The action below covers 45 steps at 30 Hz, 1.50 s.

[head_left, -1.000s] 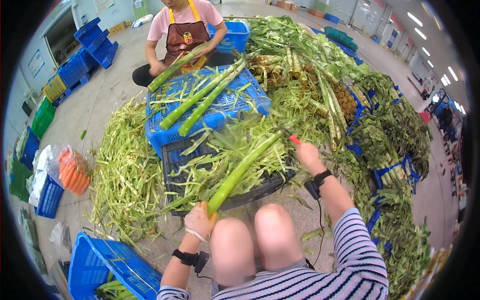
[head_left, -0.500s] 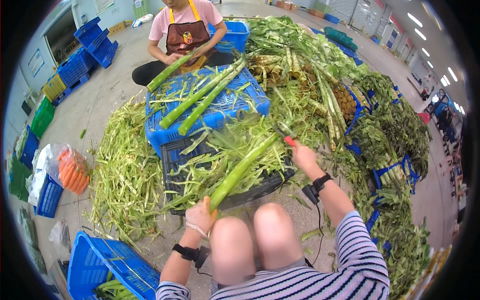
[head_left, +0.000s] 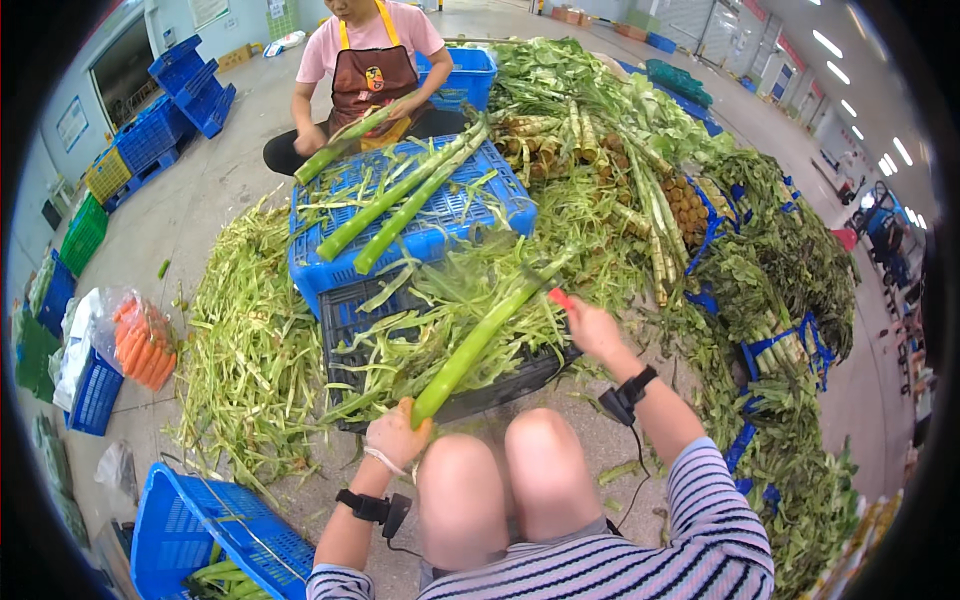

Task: The person peels a celtuce stalk with a peeler, turning it to reach all sides, and places it into a blue crate. They then pick up another stalk from a pile and begin peeling it.

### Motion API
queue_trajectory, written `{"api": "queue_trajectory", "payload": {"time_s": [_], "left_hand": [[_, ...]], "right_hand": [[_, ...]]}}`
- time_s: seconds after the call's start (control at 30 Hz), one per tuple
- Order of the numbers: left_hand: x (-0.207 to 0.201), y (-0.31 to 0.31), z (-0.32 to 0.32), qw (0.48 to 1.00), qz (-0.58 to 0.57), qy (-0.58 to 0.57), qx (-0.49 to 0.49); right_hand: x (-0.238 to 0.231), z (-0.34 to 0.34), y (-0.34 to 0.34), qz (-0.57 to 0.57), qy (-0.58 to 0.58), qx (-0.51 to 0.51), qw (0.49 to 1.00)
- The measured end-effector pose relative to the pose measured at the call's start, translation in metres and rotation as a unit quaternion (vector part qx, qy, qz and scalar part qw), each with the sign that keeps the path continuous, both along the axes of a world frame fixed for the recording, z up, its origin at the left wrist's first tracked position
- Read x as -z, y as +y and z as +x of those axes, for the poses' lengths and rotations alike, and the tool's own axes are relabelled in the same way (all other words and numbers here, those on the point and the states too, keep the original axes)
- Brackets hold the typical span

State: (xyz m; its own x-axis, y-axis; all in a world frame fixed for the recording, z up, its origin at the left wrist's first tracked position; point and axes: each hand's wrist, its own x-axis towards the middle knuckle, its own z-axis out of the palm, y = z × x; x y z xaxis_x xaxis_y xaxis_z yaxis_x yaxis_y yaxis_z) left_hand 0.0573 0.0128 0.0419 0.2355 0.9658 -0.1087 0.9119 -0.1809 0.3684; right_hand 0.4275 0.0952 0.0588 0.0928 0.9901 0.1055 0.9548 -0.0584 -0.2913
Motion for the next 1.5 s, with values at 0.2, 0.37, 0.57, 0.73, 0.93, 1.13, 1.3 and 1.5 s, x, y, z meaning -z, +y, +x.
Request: {"api": "queue_trajectory", "payload": {"time_s": [0.2,0.37,0.57,0.73,0.93,1.13,1.3,1.5], "left_hand": [[0.009,0.002,-0.001,0.984,0.154,0.06,0.064],[0.012,-0.002,0.002,0.978,0.157,0.12,0.071],[0.011,0.0,0.003,0.966,0.176,0.167,0.084],[0.007,0.0,0.003,0.978,0.13,0.146,0.074],[-0.002,0.003,0.005,0.983,0.119,0.118,0.071],[-0.009,-0.012,-0.001,0.979,0.124,0.146,0.068],[0.001,-0.028,-0.033,0.96,0.192,0.182,0.093],[-0.007,-0.028,-0.052,0.967,0.197,0.131,0.094]], "right_hand": [[0.021,-0.027,-0.028,0.013,0.026,-0.035,0.999],[0.016,-0.077,-0.061,-0.031,0.044,-0.284,0.957],[0.017,0.01,-0.005,-0.036,-0.034,0.082,0.995],[0.024,-0.07,-0.057,0.002,0.033,-0.27,0.962],[0.005,0.029,0.004,0.019,-0.051,0.09,0.995],[0.003,-0.067,-0.05,0.005,-0.006,-0.236,0.972],[0.019,0.044,0.012,0.002,-0.06,0.082,0.995],[0.006,-0.039,-0.024,-0.01,-0.007,-0.241,0.971]]}}
